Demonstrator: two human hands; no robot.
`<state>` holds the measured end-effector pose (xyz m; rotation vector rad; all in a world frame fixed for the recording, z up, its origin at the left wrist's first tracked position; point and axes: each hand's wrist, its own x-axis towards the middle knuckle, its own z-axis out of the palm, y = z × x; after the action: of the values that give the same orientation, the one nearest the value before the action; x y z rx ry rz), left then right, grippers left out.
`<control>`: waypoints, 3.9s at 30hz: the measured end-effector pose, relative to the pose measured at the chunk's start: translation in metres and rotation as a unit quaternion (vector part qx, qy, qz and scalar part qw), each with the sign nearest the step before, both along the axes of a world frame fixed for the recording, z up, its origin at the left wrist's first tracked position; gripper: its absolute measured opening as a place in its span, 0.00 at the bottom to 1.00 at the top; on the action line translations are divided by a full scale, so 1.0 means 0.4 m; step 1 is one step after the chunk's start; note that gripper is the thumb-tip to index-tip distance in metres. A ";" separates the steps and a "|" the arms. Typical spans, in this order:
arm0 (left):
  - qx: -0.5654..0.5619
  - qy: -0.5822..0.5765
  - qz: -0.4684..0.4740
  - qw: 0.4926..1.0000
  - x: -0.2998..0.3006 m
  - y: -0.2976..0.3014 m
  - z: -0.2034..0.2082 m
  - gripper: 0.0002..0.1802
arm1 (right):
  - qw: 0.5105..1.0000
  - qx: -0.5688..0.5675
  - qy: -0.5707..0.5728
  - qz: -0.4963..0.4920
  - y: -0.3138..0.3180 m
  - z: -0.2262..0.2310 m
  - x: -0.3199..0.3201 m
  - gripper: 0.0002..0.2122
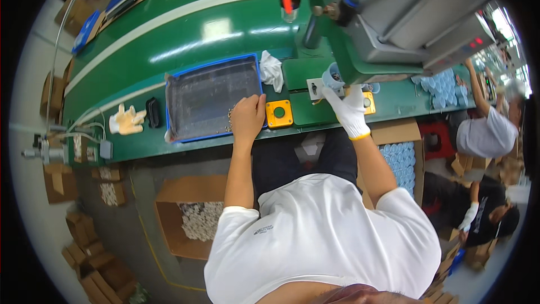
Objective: Manually place small components into plastic housings and use a press machine to assemble them on a factory line.
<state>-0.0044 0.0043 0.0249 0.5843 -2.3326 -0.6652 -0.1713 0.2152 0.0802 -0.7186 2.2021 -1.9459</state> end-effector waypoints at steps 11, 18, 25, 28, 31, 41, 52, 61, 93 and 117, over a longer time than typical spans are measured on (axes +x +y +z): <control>0.016 -0.002 0.010 1.000 0.031 -0.007 -0.029 0.23 | 0.932 -0.014 0.235 -0.274 0.122 0.008 -0.218 0.15; 0.026 -0.013 0.009 1.000 -0.012 -0.014 -0.049 0.23 | 0.949 0.205 0.190 -0.145 0.114 -0.222 -0.820 0.19; 0.006 -0.048 0.048 0.998 -0.002 -0.002 -0.035 0.23 | 0.959 0.261 0.073 -0.083 0.135 -0.042 -0.696 0.17; -0.003 -0.085 0.052 0.995 -0.018 -0.011 -0.037 0.24 | 0.923 0.256 0.258 -0.127 0.211 -0.081 -0.705 0.20; -0.004 -0.103 0.081 0.991 -0.010 -0.011 -0.035 0.24 | 0.843 0.326 0.327 -0.276 0.334 -0.052 -0.683 0.20; -0.043 -0.104 0.097 0.989 -0.017 -0.025 -0.038 0.21 | 0.793 0.379 0.379 -0.290 0.431 -0.099 -0.645 0.17; 0.040 -0.203 -0.009 0.978 0.092 -0.092 -0.011 0.10 | 0.780 0.392 0.439 -0.212 0.437 -0.085 -0.541 0.10; 0.142 -0.045 -0.003 0.989 0.116 -0.061 -0.018 0.06 | 0.985 -0.081 0.147 -0.043 0.128 0.100 -0.008 0.23; -0.045 0.131 -0.045 0.989 0.060 0.164 -0.026 0.04 | 0.881 0.112 0.453 -0.082 0.264 -0.082 -0.094 0.10; 0.048 0.133 -0.104 0.984 -0.130 0.170 0.113 0.05 | 0.919 0.054 0.381 -0.084 0.259 -0.198 -0.128 0.13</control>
<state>-0.0564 0.0721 0.0701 0.2747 -2.1341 -0.8982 -0.2224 0.3189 0.0010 -1.5178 2.8396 -1.7753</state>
